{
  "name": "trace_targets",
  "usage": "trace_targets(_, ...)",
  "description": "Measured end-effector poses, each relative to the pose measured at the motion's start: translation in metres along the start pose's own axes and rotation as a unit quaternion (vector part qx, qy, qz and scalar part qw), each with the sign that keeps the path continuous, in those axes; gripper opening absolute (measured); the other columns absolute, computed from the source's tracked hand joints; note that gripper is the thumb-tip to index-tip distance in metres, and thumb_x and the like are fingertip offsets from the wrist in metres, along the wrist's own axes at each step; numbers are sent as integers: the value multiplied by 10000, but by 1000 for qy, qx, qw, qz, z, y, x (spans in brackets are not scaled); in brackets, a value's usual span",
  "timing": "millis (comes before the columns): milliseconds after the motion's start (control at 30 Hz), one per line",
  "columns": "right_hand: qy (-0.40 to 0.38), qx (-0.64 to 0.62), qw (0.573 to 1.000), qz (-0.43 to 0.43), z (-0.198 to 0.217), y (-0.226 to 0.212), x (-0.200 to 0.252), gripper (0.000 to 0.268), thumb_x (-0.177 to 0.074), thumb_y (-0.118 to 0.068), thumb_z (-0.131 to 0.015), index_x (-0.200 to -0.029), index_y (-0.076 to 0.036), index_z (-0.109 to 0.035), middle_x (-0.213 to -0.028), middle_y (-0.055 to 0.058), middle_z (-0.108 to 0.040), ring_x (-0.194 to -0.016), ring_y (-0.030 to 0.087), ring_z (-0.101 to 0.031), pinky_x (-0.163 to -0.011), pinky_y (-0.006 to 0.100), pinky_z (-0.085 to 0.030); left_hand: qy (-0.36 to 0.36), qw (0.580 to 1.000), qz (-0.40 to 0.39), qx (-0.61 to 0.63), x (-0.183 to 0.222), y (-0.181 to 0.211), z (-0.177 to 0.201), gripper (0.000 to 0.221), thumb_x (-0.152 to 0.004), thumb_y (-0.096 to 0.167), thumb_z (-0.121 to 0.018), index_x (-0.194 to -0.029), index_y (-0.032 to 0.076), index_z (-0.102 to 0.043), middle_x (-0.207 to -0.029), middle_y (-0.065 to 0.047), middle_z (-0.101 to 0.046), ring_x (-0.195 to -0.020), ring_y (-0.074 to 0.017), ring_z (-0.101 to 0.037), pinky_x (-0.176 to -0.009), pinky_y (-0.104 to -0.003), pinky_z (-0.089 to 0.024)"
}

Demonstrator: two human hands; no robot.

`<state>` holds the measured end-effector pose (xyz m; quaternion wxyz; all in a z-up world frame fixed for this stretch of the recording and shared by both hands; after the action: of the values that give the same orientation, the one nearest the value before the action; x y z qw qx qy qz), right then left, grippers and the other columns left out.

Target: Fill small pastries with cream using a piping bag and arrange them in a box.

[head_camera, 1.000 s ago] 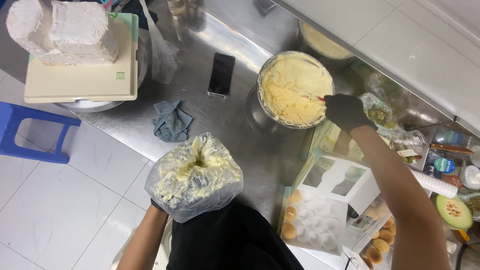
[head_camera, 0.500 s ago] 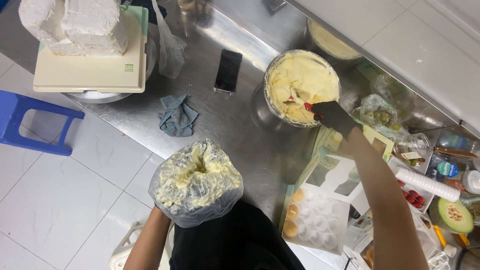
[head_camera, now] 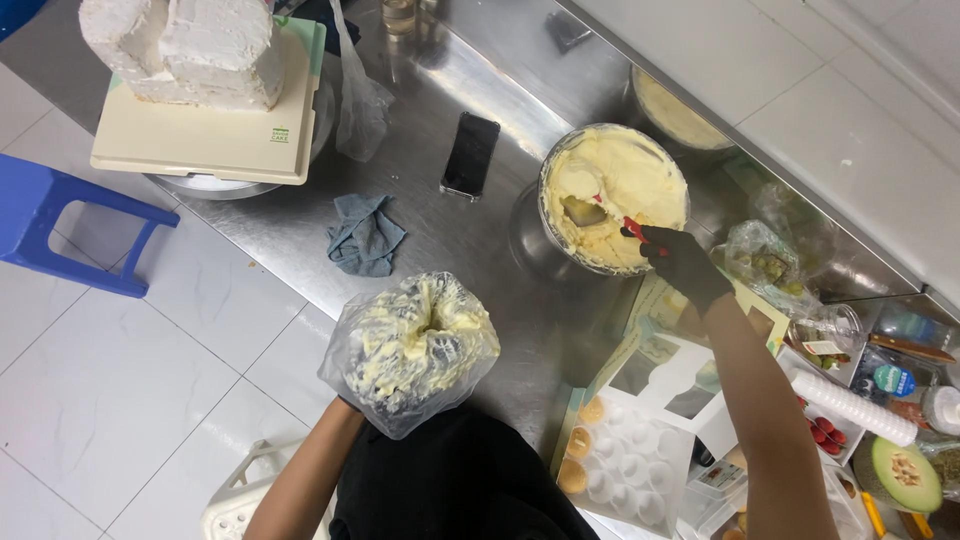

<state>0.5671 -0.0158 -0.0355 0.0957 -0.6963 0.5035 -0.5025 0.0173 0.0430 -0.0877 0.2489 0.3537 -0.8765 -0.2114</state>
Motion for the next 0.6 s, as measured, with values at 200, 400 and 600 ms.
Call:
trace_targets(200, 61, 557, 792, 242, -43, -54, 62, 449, -934, -12, -609, -1381, -59, -610, -976, -1, -575, -854, 82, -514, -715, 248, -465, -25, 997, -38, -69, -14, -2, -19, 470, -1029, 227, -549, -1425, -15, -473, -1335, -209, -583, -1139, -269, -649, -927, -380, -565)
trace_targets(400, 186, 444, 860, 171, 26, -86, 107, 296, -1015, -121, -689, -1293, -23, -656, -984, 18, -589, -825, 104, -517, -672, 268, -448, -59, 987, -76, -133, -14, -17, 36, 500, -1036, 245, -553, -1456, 0, -437, -1382, -192, -551, -1195, -267, -613, -981, -385, -536)
trace_targets(600, 187, 406, 893, 54, -67, -110, 185, 405, -969, -231, -710, -1330, -49, -744, -947, 96, -691, -766, 134, -605, -599, 269, -454, -83, 971, -117, -191, -26, -43, 15, 532, -1043, 263, -557, -1487, 15, -402, -1430, -175, -519, -1251, -266, -577, -1035, -390, -506)
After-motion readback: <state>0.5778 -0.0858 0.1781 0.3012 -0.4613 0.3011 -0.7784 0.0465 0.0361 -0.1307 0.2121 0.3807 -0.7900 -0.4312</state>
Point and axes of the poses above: each hand's wrist, its own x-axis away from the middle knuckle, its own z-axis out of the back of the hand, y = z × x, the point moved 10 cm from there along -x, towards the middle knuckle
